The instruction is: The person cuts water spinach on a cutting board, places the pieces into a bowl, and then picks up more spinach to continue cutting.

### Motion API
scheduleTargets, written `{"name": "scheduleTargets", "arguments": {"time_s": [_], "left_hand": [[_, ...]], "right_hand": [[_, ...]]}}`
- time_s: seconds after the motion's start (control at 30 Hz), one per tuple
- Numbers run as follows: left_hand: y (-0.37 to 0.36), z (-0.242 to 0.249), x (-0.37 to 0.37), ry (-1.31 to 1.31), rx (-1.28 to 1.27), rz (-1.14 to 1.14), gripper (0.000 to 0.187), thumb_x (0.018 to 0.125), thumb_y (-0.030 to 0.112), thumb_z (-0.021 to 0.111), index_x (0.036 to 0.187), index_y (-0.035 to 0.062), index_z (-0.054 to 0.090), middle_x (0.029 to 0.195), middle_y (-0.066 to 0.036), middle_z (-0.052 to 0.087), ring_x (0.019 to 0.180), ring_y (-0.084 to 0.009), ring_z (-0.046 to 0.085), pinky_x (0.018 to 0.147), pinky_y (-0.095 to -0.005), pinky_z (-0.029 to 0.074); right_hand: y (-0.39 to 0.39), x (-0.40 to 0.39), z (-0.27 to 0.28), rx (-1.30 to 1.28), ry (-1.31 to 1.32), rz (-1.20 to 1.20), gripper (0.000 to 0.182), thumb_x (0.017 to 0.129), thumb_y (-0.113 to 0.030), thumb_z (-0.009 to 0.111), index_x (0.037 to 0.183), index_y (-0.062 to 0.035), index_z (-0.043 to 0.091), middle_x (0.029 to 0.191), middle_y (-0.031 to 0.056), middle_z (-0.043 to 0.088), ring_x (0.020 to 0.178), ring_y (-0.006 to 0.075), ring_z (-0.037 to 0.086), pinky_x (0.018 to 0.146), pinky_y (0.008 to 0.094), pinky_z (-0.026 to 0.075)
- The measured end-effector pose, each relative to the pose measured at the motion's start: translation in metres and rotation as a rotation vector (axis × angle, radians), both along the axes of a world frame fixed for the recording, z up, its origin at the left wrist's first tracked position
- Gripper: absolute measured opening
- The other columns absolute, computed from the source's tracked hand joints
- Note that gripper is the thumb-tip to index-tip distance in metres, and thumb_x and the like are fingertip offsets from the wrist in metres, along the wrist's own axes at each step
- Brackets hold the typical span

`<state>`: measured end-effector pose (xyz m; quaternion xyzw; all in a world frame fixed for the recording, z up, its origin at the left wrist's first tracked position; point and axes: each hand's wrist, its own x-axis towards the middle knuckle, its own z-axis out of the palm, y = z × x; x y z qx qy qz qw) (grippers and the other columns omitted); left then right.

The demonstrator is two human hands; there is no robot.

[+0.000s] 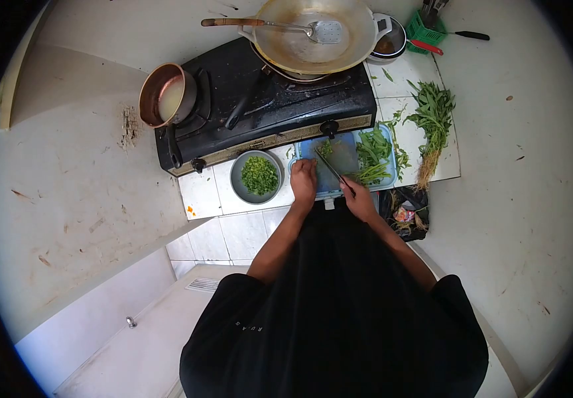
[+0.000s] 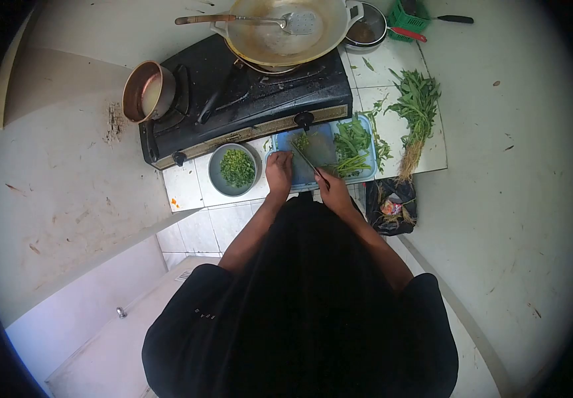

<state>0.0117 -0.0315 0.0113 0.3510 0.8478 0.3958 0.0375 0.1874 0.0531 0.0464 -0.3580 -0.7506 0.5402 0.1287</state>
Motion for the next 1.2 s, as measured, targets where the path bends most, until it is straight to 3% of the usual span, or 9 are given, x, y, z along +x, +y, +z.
{"name": "scheduleTargets", "arguments": {"time_s": [0.1,0.3,0.37,0.5,0.57,0.9,0.97,1.1,1.2], "left_hand": [[0.002,-0.002,-0.001,0.008,0.027,0.011,0.007,0.091,0.005,0.070,0.094,0.0005,0.075,0.093,-0.015,0.069,0.088,-0.0370,0.064,0.080,-0.0454,0.052],[0.001,0.001,0.000,-0.057,0.031,0.043,0.008,0.089,0.005,0.074,0.096,0.0023,0.074,0.093,-0.016,0.071,0.090,-0.0381,0.066,0.083,-0.0467,0.053],[0.001,0.001,-0.001,-0.032,0.048,0.016,0.007,0.089,0.004,0.073,0.095,0.0022,0.073,0.093,-0.016,0.071,0.090,-0.0379,0.066,0.082,-0.0468,0.053],[0.000,0.002,0.002,-0.020,0.025,0.007,0.009,0.090,0.002,0.069,0.097,0.0005,0.075,0.094,-0.015,0.068,0.090,-0.0368,0.063,0.081,-0.0456,0.052],[0.001,0.000,0.003,0.028,0.027,0.004,0.009,0.089,0.001,0.069,0.096,-0.0004,0.075,0.094,-0.015,0.066,0.089,-0.0363,0.062,0.080,-0.0460,0.051],[-0.003,0.002,-0.001,-0.066,0.078,0.019,0.010,0.090,0.001,0.068,0.097,-0.0021,0.074,0.089,-0.018,0.068,0.087,-0.0382,0.064,0.081,-0.0462,0.051],[-0.005,0.000,-0.001,-0.069,0.078,0.003,0.010,0.090,0.000,0.068,0.097,-0.0021,0.074,0.091,-0.018,0.069,0.088,-0.0386,0.064,0.081,-0.0467,0.052],[-0.004,-0.002,-0.001,-0.086,0.089,0.014,0.010,0.089,0.000,0.069,0.097,-0.0022,0.074,0.091,-0.018,0.069,0.088,-0.0386,0.065,0.081,-0.0465,0.052],[-0.004,-0.001,-0.001,-0.077,0.026,0.011,0.011,0.086,0.000,0.074,0.097,-0.0010,0.073,0.092,-0.017,0.072,0.089,-0.0369,0.067,0.082,-0.0449,0.053]], "right_hand": [[-0.002,0.002,0.001,-0.016,-0.005,0.028,0.037,0.107,-0.026,0.059,0.134,-0.0025,0.065,0.094,0.0198,0.072,0.075,0.0208,0.066,0.075,0.0336,0.053],[-0.002,0.004,-0.007,0.058,-0.007,0.072,0.035,0.105,-0.025,0.060,0.132,-0.0028,0.066,0.099,0.0232,0.073,0.083,0.0323,0.073,0.076,0.0369,0.055],[-0.001,-0.002,-0.001,0.135,-0.187,0.077,0.033,0.104,-0.022,0.061,0.131,-0.0024,0.066,0.100,0.0248,0.072,0.086,0.0368,0.073,0.076,0.0385,0.055],[-0.002,-0.017,-0.016,0.222,-0.077,0.049,0.033,0.103,-0.019,0.061,0.130,-0.0017,0.066,0.099,0.0253,0.072,0.086,0.0367,0.074,0.075,0.0397,0.055],[0.002,-0.019,-0.007,0.100,0.008,0.027,0.033,0.103,-0.019,0.062,0.131,-0.0010,0.066,0.101,0.0261,0.072,0.091,0.0372,0.074,0.076,0.0400,0.055],[-0.002,0.002,0.004,0.073,0.042,0.071,0.035,0.104,-0.023,0.063,0.130,-0.0001,0.066,0.104,0.0269,0.071,0.092,0.0364,0.075,0.078,0.0382,0.056],[-0.003,0.002,0.009,0.021,0.009,0.069,0.032,0.102,-0.020,0.062,0.128,-0.0017,0.068,0.104,0.0269,0.072,0.097,0.0444,0.071,0.081,0.0437,0.057],[-0.005,-0.002,0.003,0.057,-0.041,0.075,0.032,0.102,-0.020,0.062,0.129,-0.0037,0.068,0.103,0.0271,0.071,0.097,0.0459,0.069,0.080,0.0455,0.057],[-0.005,-0.013,-0.002,0.173,-0.097,0.068,0.034,0.103,-0.021,0.062,0.130,-0.0014,0.066,0.105,0.0270,0.071,0.095,0.0462,0.069,0.078,0.0421,0.056]]}}
